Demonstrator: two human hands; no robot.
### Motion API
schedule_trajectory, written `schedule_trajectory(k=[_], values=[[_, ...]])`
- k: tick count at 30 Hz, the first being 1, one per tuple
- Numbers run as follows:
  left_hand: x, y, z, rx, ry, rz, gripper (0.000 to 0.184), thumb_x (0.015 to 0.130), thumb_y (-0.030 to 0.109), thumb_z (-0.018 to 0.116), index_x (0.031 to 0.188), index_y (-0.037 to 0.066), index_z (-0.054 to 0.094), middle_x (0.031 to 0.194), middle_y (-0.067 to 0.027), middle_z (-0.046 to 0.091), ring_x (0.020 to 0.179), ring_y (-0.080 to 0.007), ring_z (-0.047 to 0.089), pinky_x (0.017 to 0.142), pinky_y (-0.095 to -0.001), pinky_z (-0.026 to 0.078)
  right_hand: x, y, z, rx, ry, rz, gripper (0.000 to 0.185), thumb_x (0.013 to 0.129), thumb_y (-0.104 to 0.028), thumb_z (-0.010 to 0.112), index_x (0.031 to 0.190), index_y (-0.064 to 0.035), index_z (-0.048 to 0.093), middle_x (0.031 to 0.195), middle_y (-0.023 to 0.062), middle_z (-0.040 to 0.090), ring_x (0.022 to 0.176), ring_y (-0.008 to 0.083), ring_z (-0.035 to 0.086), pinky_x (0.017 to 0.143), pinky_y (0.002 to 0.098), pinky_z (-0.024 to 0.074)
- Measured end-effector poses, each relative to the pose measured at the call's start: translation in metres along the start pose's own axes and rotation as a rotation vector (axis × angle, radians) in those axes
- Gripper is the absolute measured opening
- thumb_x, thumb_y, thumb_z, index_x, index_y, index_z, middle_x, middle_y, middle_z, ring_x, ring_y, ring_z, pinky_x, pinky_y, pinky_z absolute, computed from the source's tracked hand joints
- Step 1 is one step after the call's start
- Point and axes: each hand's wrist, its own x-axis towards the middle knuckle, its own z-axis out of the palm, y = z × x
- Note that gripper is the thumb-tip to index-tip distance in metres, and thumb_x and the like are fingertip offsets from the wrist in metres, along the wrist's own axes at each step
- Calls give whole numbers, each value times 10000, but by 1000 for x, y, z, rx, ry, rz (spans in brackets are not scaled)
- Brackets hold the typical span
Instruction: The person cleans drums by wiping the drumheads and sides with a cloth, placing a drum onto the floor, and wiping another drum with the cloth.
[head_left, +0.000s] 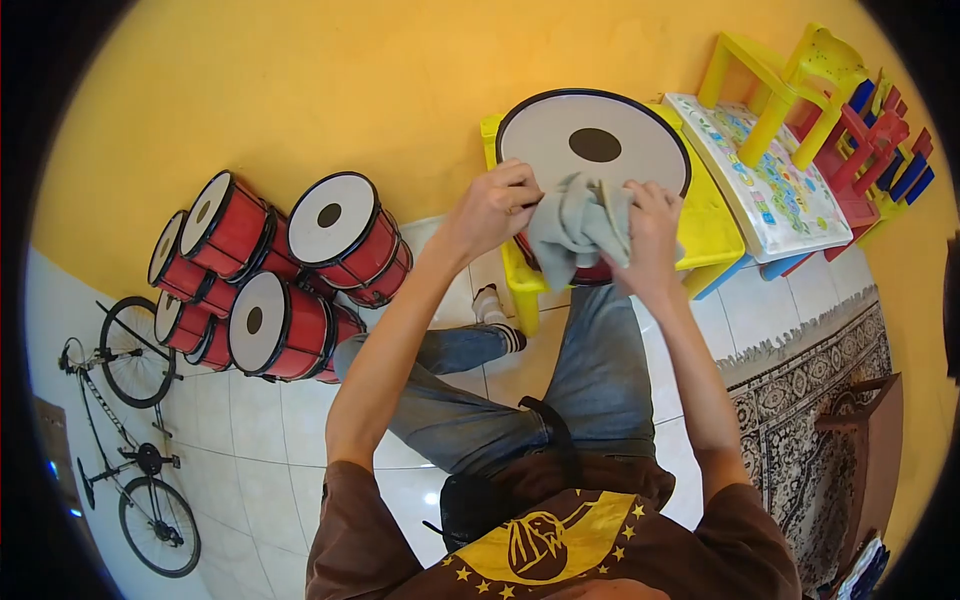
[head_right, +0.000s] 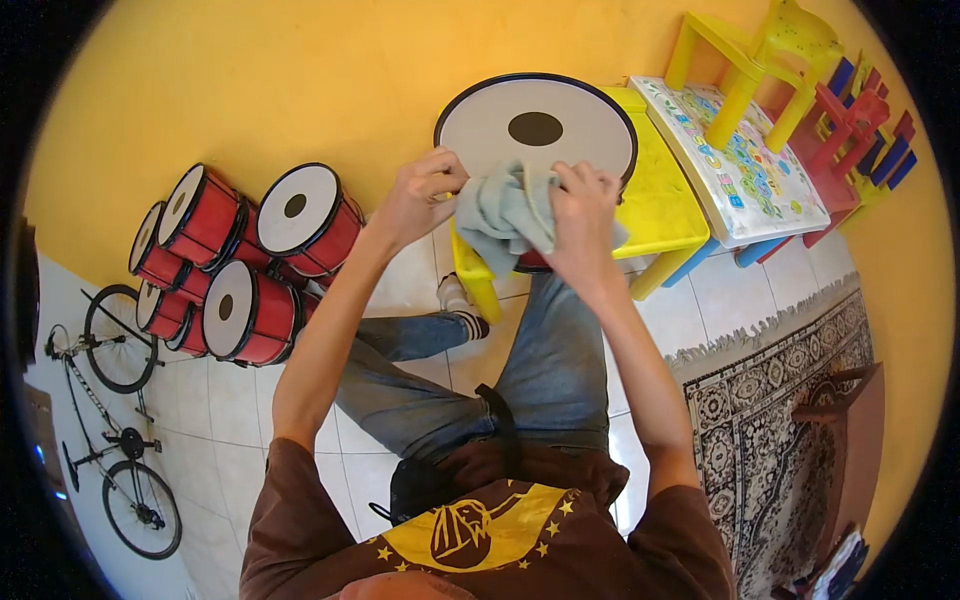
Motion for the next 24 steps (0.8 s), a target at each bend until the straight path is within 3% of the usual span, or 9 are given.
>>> schedule_trajectory(k=[7, 13, 16, 24], values=[[3, 6, -8, -158, -60, -143, 115, 826, 103, 728, 924, 45, 745, 882, -77, 658, 809, -278, 633, 723, -339, 540, -3, 20, -13, -32, -94, 24, 357, 591, -175, 725, 916, -41, 664, 1079, 109, 600, 1005, 306, 538, 908, 437, 320], [-6, -32, -26, 92, 24, 16, 152, 837, 150, 729, 962, 65, 746, 968, -68, 658, 864, -266, 663, 787, -372, 552, -7, 56, -47, 29, -134, 70, 390, 566, -138, 726, 948, -77, 678, 1088, 118, 605, 1049, 286, 541, 933, 451, 305], [-12, -30, -21, -5, -30, -146, 188, 843, 129, 725, 1020, 66, 734, 994, -64, 661, 935, -260, 654, 1071, -422, 453, -6, 61, -50, 105, -125, 86, 398, 556, -124, 728, 942, -50, 668, 1100, 126, 602, 1047, 304, 536, 939, 453, 305], [-29, -20, -12, 135, 92, 30, 217, 782, 118, 768, 995, 83, 741, 939, -61, 639, 903, -251, 648, 879, -381, 549, -11, 59, -47, 201, -85, 78, 375, 567, -85, 717, 931, -22, 650, 1059, 141, 595, 1012, 328, 542, 928, 425, 332]])
